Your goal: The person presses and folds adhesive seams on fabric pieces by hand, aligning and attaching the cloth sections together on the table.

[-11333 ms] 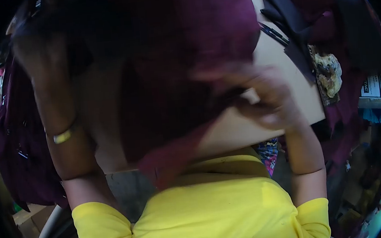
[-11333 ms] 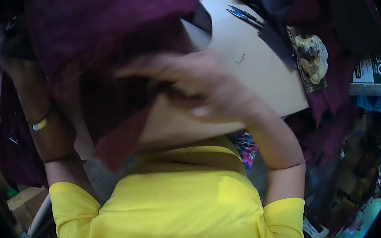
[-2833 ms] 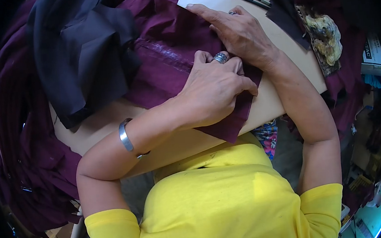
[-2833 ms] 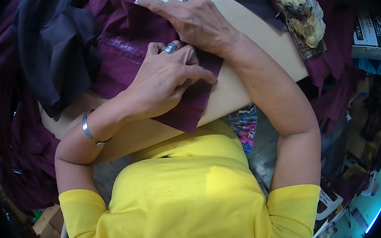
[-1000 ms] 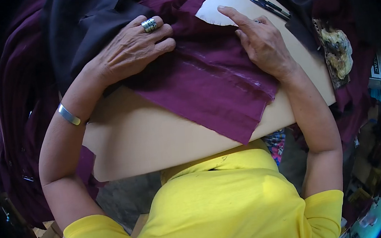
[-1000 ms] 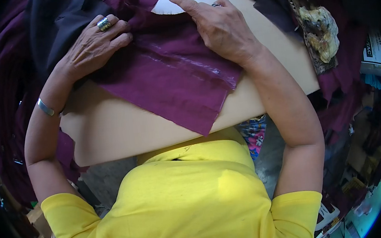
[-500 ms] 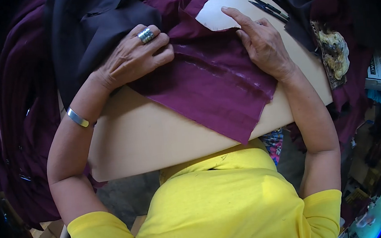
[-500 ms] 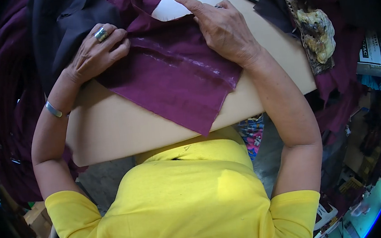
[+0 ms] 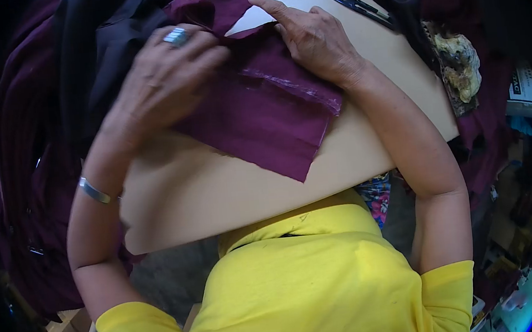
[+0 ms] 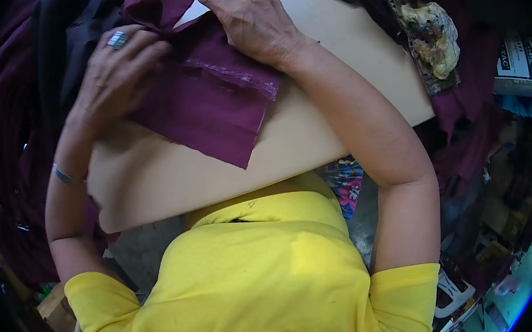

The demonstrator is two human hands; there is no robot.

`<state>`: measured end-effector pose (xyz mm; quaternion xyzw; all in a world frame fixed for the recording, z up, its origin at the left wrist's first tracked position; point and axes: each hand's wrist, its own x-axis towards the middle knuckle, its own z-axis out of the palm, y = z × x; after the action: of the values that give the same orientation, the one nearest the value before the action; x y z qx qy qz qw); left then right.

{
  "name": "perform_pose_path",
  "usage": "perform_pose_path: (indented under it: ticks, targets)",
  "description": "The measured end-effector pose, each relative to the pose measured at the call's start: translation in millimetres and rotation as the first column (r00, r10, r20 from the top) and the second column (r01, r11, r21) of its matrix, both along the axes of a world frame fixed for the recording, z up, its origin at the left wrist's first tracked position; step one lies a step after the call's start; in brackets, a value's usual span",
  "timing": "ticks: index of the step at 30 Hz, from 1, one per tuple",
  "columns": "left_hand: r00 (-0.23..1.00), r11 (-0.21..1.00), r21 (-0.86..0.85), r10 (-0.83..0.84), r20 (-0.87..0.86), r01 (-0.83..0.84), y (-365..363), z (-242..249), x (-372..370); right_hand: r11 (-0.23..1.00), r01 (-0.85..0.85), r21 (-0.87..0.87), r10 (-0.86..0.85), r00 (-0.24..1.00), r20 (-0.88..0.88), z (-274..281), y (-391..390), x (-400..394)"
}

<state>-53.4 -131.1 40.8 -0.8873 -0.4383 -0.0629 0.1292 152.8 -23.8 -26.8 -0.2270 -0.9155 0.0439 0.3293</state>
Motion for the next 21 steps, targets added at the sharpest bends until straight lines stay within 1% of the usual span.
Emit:
perform_pose_path:
  ticks: [2, 3, 5, 6, 8, 10, 12, 13, 14, 16, 18, 19, 20, 21]
  targets:
    - [0.974, 0.989, -0.114, -0.067, 0.215, 0.093, -6.2, -13.5, 38.2, 1.0, 0.0, 0.008, 0.0, 1.0, -0.012, -1.5, 2.3, 0.5]
    - [0.949, 0.98, -0.097, -0.14, 0.282, 0.174, -6.6, -22.9, 55.8, 0.99, 0.048, -0.133, -0.039, 0.997, 0.068, 3.4, 1.9, 2.9]
    - [0.902, 0.971, -0.061, -0.191, 0.387, 0.231, -9.0, -41.3, 78.1, 0.901, 0.18, -0.394, -0.087, 0.966, 0.242, 24.8, -2.4, 14.2]
    - [0.893, 0.973, -0.079, -0.164, 0.418, 0.216, -10.7, -41.9, 79.9, 0.863, 0.257, -0.434, -0.111, 0.936, 0.333, 35.8, -6.1, 21.9]
    - [0.871, 0.977, -0.117, -0.103, 0.48, 0.18, -14.4, -43.2, 81.9, 0.88, 0.153, -0.449, -0.029, 0.962, 0.271, 32.9, -9.3, 42.4]
    - [0.851, 0.974, -0.101, -0.123, 0.51, 0.201, -16.5, -46.7, 84.2, 0.88, 0.064, -0.47, 0.051, 0.972, 0.228, 34.5, -18.0, 51.4]
    - [0.834, 0.971, -0.083, -0.146, 0.532, 0.222, -18.4, -49.2, 85.6, 0.868, -0.055, -0.494, 0.065, 0.998, 0.004, 27.1, -20.0, 53.6]
    - [0.826, 0.969, -0.074, -0.158, 0.541, 0.234, -19.2, -50.0, 86.5, 0.861, -0.116, -0.495, 0.071, 0.991, -0.11, 27.6, -21.6, 51.8]
    - [0.817, 0.968, -0.064, -0.17, 0.551, 0.244, -19.9, -50.5, 87.2, 0.719, 0.175, -0.673, -0.098, 0.984, 0.15, 37.4, -24.7, 59.0]
    - [0.814, 0.969, -0.073, -0.156, 0.56, 0.236, -20.5, -50.9, 90.1, 0.671, 0.208, -0.711, -0.153, 0.978, 0.142, 35.2, -26.7, 60.8]
    - [0.821, 0.966, -0.111, -0.135, 0.554, 0.234, -23.3, -48.4, 92.9, 0.769, 0.123, -0.628, -0.127, 0.991, 0.039, 26.6, -28.1, 64.7]
    - [0.81, 0.961, -0.121, -0.137, 0.57, 0.247, -24.1, -48.6, 93.1, 0.867, 0.022, -0.498, -0.054, 0.997, -0.05, 18.3, -28.2, 67.2]
    - [0.798, 0.957, -0.129, -0.137, 0.587, 0.259, -24.7, -49.0, 93.4, 0.935, -0.076, -0.347, 0.035, 0.992, -0.124, 13.3, -27.5, 69.3]
    - [0.786, 0.953, -0.138, -0.137, 0.603, 0.271, -25.2, -49.6, 93.6, 0.916, -0.088, -0.391, 0.038, 0.99, -0.133, 11.8, -26.4, 71.0]
